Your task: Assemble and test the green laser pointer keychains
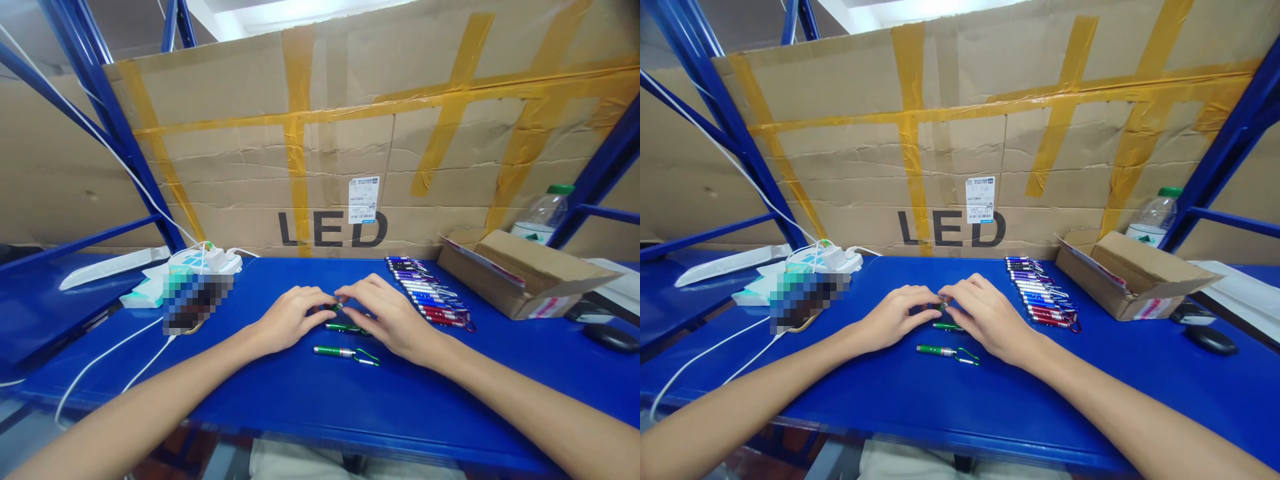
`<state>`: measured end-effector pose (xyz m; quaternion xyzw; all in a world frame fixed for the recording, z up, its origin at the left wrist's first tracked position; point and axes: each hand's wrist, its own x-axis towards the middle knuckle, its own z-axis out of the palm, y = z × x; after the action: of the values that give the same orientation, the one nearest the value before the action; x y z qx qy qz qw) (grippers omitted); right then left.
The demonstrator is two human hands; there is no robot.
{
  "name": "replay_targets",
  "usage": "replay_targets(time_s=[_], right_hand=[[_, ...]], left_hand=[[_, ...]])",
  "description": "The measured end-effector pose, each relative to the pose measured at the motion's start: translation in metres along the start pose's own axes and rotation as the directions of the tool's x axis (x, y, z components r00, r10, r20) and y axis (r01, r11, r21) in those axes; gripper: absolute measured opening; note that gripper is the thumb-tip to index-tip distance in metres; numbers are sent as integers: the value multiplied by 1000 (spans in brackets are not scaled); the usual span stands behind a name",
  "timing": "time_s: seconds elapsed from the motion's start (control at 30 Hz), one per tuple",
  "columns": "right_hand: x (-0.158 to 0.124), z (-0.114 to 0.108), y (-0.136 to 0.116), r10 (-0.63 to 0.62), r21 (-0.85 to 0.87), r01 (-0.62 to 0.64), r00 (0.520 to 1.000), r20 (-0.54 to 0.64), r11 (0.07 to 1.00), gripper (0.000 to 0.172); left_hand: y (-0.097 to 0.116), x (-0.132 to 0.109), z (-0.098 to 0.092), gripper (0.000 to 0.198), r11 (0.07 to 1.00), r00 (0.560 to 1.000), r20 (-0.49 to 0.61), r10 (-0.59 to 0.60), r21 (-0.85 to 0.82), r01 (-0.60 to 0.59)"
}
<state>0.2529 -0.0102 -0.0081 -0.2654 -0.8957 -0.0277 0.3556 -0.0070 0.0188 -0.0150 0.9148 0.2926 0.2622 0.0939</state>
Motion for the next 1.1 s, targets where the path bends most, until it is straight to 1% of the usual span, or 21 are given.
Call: replay_targets(time_s=[0.07, 0.13, 0.2, 0.27, 0.37, 0.47, 0.57, 0.73, 0.8, 0.9, 1.0, 1.1], right_hand=[[0, -3, 5, 52, -52, -51, 999, 14, 997, 19], [0, -7, 13, 124, -118, -113, 988, 89, 987, 15], [0, -11, 19, 213, -186, -175, 954, 210, 967, 13], [-1, -14, 24, 290, -210, -230, 899, 329, 950, 9], [-2, -15, 25, 333, -197, -273, 840, 429, 942, 6], [-4, -13, 23, 324, -186, -266, 818, 476, 946, 6], [-6, -11, 21, 287, -126, -258, 822, 493, 958, 8], [-7, -9, 24, 236, -4, -266, 846, 478, 964, 13], [-8, -9, 25, 230, 3, -263, 848, 477, 965, 14], [-8, -8, 23, 243, -41, -253, 854, 459, 967, 10], [-6, -8, 18, 249, -35, -254, 896, 367, 967, 8], [-3, -7, 11, 221, 36, -236, 946, 237, 971, 7]], left_hand=[[-1, 1, -2, 26, 1000, 1000, -12, -14, 4, 14], [-3, 1, -3, 26, 999, 999, -19, -36, -4, 36], [-5, 2, -3, 25, 998, 998, -24, -58, -15, 58], [-6, 2, -4, 25, 997, 996, -34, -77, -18, 77], [-7, 2, -4, 24, 996, 995, -36, -91, -19, 90], [-6, 2, -4, 24, 995, 995, -25, -97, -15, 97], [-5, 2, -5, 26, 996, 996, -17, -88, -16, 88], [-4, 2, -5, 26, 997, 998, -13, -64, -37, 64], [-4, 2, -5, 27, 998, 998, -9, -59, -36, 58], [-2, 2, -6, 28, 998, 998, -8, -64, -27, 64], [-1, 2, -6, 27, 997, 997, -4, -74, -16, 74], [0, 2, -5, 28, 998, 998, 11, -65, 15, 65]])
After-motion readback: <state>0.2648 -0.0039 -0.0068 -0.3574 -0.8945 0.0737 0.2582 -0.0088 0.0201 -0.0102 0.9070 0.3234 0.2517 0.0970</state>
